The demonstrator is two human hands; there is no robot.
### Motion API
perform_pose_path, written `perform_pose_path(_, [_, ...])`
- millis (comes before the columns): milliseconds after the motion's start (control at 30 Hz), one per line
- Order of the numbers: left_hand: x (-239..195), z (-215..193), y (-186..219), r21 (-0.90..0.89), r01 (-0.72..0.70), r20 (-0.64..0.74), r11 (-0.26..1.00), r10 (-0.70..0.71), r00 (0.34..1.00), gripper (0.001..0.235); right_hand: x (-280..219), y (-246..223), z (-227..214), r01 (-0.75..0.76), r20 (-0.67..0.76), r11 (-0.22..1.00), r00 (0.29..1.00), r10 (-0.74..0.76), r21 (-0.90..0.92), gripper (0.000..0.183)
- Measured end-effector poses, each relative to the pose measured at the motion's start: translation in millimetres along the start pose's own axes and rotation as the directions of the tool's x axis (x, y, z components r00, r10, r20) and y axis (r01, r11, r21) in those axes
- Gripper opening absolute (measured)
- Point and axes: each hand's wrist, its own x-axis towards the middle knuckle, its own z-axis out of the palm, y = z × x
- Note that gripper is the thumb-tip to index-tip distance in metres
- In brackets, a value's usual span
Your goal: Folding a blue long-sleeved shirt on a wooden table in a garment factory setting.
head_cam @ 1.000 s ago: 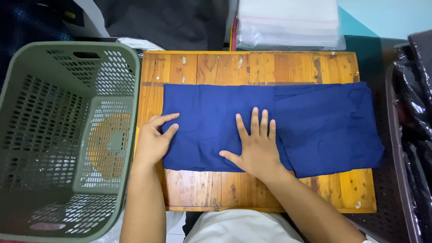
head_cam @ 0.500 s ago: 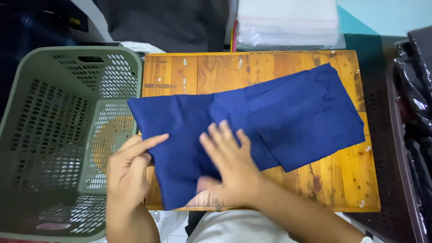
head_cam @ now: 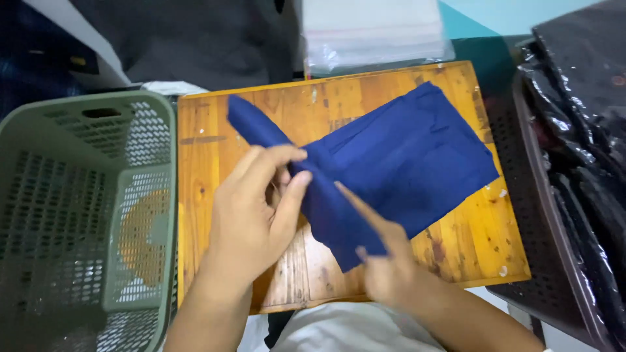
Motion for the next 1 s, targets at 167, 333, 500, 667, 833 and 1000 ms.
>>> perform_pose_path(167, [29.2, 38.3, -88.6, -0.176, -0.110, -0.077, 0.978, 0.098, 0.992, 0.074, -83.5, 213.3, -88.3, -0.568, -0.395, 0.082, 0.663, 0.636, -0.819, 0.073])
perform_pose_path(333, [31.6, 96.9, -155.6, -0.598, 0.487, 0.555, 0.637, -0.109, 0.825, 0.085, -25.0, 117.4, -119.1, -0.841, -0.561, 0.534, 0.482, 0.673, -0.081, 0.068])
perform_pose_path(500, [41.3, 119.4, -127.7, -0.644, 0.617, 0.652, 0.453, -0.097, 0.752, 0.040, -10.2, 124.6, -176.0, -0.104, -0.292, 0.523, 0.730, 0.618, 0.846, 0.037])
perform_pose_path(667, [50.0, 155.8, -152.0, -0.770, 0.526, 0.558, 0.361, -0.018, 0.830, 0.045, 17.5, 163.5, -235.9, -0.118, -0.294, 0.536, 0.728, 0.619, 0.836, 0.043])
perform_pose_path(833, [68.3, 194.9, -148.5, -0.724, 0.467, 0.472, 0.507, -0.130, 0.872, 0.062, 44.1, 163.4, -255.7, -0.053, -0.395, 0.635, 0.743, 0.541, 0.771, 0.043])
perform_pose_path(1000, [73.5, 205.8, -146.8, -0.289, 0.662, 0.518, 0.691, -0.469, 0.715, 0.085, 54.1, 142.7, -226.0, -0.606, -0.732, 0.788, 0.490, 0.474, 0.105, 0.074])
